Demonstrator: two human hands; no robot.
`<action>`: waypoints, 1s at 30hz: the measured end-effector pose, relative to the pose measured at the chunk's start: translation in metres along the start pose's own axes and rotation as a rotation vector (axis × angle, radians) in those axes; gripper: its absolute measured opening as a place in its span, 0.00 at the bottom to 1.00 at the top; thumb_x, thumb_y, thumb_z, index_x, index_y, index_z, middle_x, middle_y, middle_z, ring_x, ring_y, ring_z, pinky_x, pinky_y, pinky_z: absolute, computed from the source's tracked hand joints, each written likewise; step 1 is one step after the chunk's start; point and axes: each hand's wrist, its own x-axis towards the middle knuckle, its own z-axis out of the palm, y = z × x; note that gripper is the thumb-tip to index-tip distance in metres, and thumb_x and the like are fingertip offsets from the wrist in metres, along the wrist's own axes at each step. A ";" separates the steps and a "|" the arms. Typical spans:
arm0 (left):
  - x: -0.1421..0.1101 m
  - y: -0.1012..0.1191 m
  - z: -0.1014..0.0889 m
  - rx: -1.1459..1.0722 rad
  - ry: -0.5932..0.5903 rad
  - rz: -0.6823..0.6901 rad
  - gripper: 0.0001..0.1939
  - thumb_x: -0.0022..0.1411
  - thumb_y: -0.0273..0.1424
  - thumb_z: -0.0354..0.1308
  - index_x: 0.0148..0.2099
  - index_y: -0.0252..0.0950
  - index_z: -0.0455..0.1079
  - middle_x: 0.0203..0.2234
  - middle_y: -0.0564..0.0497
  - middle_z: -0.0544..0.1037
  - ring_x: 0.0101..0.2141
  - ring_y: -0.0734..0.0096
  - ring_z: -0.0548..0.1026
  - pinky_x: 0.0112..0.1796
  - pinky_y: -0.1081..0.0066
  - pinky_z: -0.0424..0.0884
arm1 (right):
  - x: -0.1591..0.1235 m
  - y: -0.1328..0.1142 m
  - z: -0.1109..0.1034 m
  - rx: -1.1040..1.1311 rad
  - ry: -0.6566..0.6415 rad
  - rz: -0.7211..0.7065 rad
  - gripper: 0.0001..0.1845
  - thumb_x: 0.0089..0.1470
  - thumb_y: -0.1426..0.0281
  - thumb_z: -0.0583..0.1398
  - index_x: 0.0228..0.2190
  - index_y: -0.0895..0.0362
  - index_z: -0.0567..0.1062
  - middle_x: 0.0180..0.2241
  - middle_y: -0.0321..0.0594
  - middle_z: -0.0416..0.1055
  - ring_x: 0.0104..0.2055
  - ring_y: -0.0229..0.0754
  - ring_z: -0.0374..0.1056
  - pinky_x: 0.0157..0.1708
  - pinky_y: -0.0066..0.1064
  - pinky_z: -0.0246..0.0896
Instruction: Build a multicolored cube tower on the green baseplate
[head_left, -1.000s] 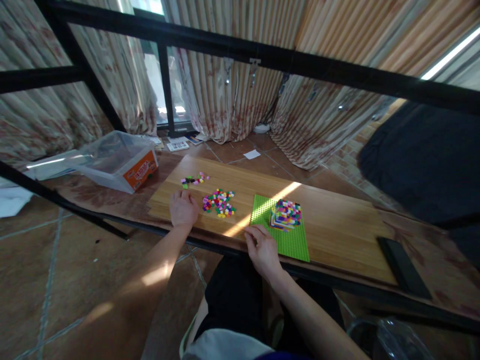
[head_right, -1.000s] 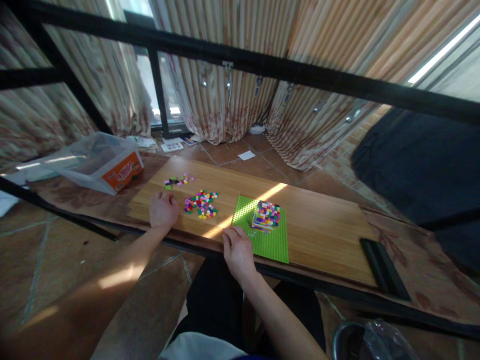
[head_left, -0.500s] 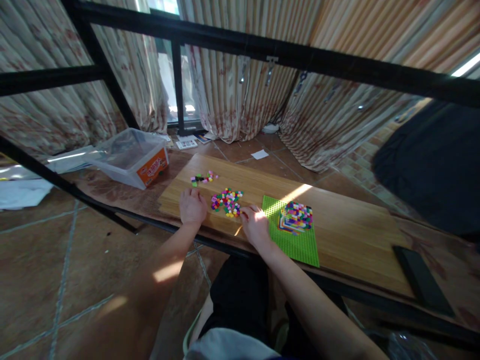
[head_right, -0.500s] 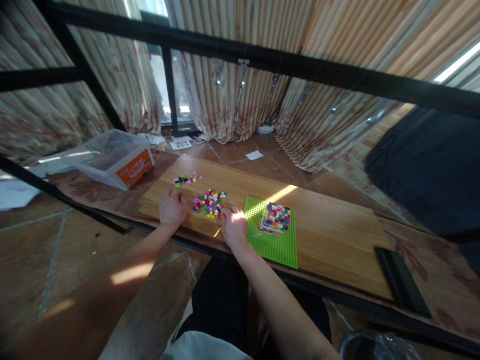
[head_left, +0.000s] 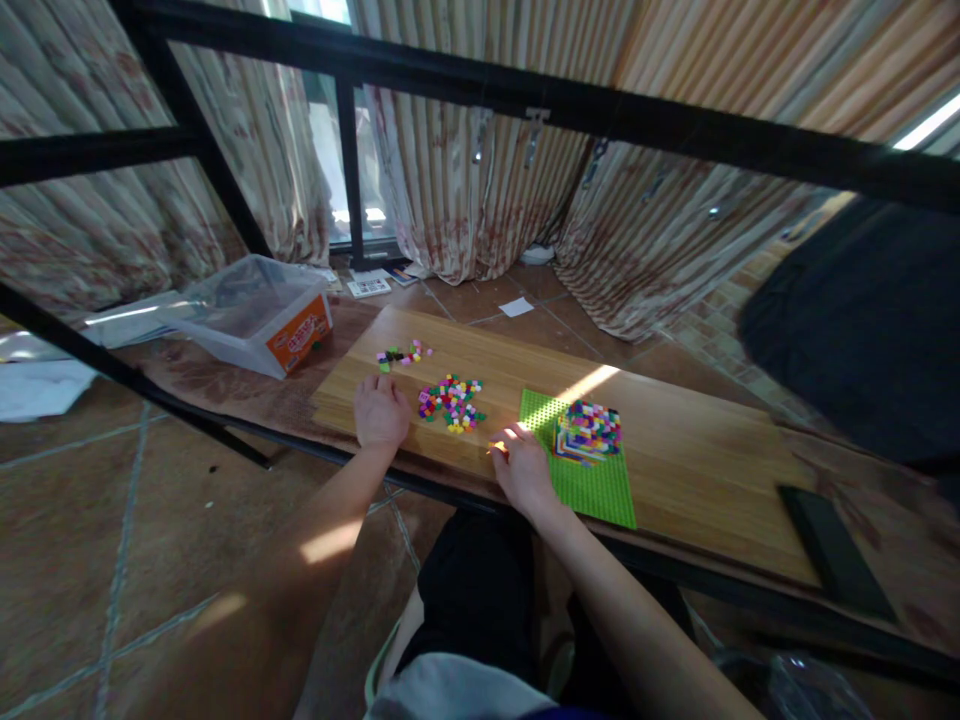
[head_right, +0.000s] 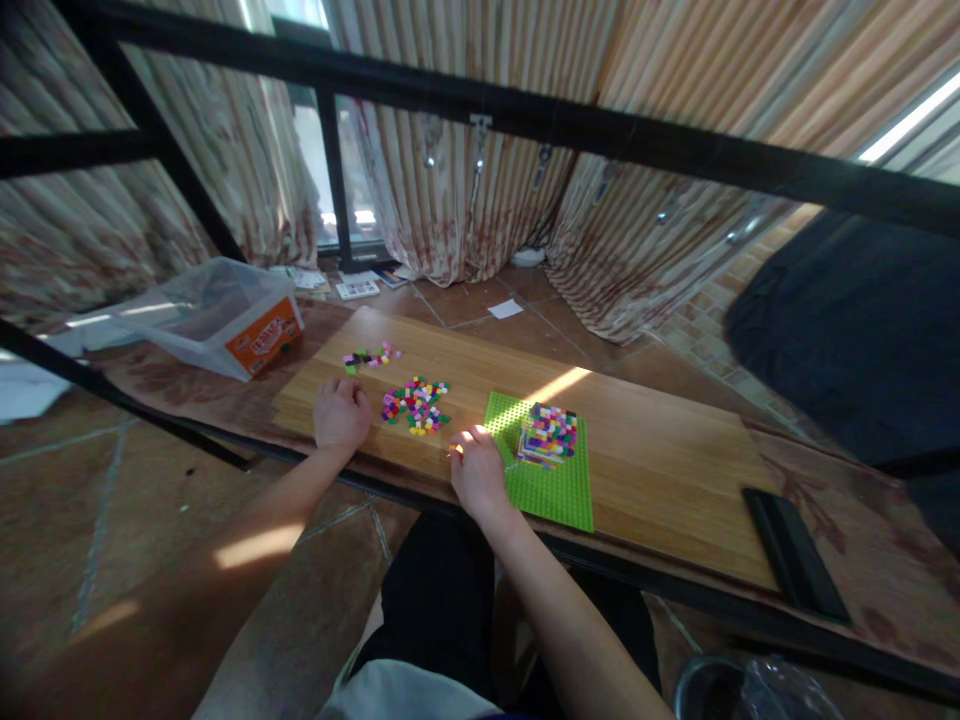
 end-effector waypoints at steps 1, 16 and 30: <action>0.000 0.000 0.000 -0.002 0.000 -0.003 0.14 0.61 0.28 0.47 0.43 0.33 0.72 0.40 0.38 0.73 0.45 0.51 0.69 0.47 0.56 0.64 | -0.001 0.000 -0.001 0.007 0.006 0.004 0.10 0.59 0.74 0.54 0.33 0.57 0.76 0.36 0.45 0.72 0.42 0.47 0.67 0.44 0.35 0.62; 0.001 -0.002 0.001 0.001 0.020 0.009 0.14 0.60 0.28 0.47 0.42 0.33 0.72 0.38 0.39 0.73 0.44 0.52 0.69 0.46 0.57 0.65 | -0.002 -0.013 -0.009 0.009 -0.045 0.024 0.15 0.60 0.78 0.52 0.35 0.57 0.78 0.35 0.46 0.73 0.38 0.45 0.70 0.39 0.34 0.64; 0.003 -0.004 0.002 -0.003 0.023 0.027 0.14 0.60 0.29 0.46 0.41 0.32 0.72 0.38 0.39 0.73 0.44 0.52 0.70 0.47 0.58 0.64 | -0.051 0.039 -0.094 0.364 0.296 0.207 0.09 0.58 0.66 0.58 0.35 0.55 0.79 0.37 0.42 0.74 0.39 0.43 0.71 0.39 0.34 0.67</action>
